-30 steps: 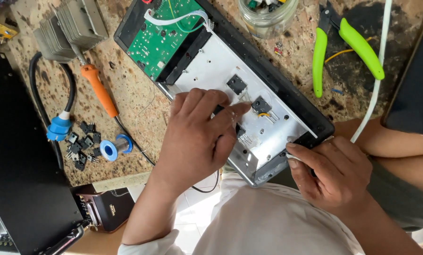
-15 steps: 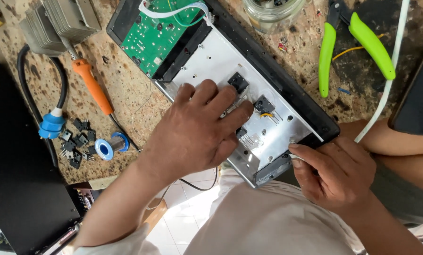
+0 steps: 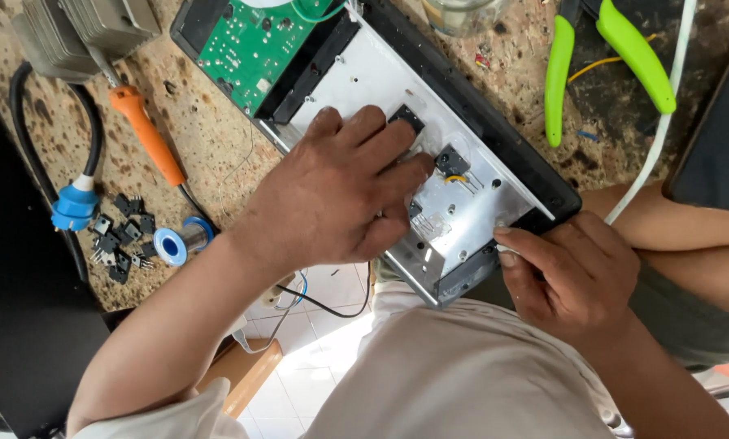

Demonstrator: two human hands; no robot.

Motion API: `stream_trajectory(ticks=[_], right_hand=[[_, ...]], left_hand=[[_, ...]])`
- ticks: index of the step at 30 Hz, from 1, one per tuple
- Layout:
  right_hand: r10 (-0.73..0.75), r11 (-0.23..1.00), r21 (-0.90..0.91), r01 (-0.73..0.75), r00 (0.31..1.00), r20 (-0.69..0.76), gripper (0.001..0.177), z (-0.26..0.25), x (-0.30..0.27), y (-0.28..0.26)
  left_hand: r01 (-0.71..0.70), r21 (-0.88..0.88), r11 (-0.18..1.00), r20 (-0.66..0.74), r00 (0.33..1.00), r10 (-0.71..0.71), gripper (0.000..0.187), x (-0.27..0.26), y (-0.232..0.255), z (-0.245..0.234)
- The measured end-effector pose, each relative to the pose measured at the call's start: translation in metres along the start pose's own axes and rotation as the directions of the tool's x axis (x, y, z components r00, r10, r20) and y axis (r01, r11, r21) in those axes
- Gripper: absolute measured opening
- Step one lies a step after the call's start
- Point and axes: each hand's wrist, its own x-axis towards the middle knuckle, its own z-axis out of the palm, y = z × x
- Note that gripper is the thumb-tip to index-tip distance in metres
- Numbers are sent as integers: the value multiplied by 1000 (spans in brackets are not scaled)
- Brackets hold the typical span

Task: The person uses a soldering iron to heat and solder wires to components inside an open electronic device. They then use pliers to cut a wire and continue adjusting the internal wiring by hand.

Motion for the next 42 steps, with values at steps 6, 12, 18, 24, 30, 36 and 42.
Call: stream_trajectory(ticks=[6, 12, 18, 24, 30, 36, 42], right_hand=[[-11, 999, -33, 9, 999, -52, 25, 2, 0, -4], [-35, 999, -41, 33, 998, -44, 24, 1, 2, -4], [-10, 1000, -30, 8, 998, -68, 20, 4, -4, -3], [-9, 1000, -28, 6, 996, -86, 21, 8, -6, -1], [-27, 999, -19, 26, 995, -96, 20, 9, -7, 0], [-18, 1000, -22, 16, 994, -107, 21, 10, -5, -1], [-29, 999, -27, 26, 992, -126, 22, 12, -7, 0]], left_hand=[[15, -265, 964, -153, 987, -58, 24, 1, 7, -3], [220, -345, 913, 45, 975, -218, 24, 7, 12, -9], [192, -395, 898, -33, 974, -223, 26, 8, 11, -5], [173, -385, 906, -46, 977, -206, 23, 8, 9, -2], [130, -379, 916, -74, 983, -170, 22, 8, 7, -1], [152, -399, 904, -35, 983, -180, 26, 7, 3, 1], [140, -405, 904, -16, 987, -160, 25, 7, 0, 1]])
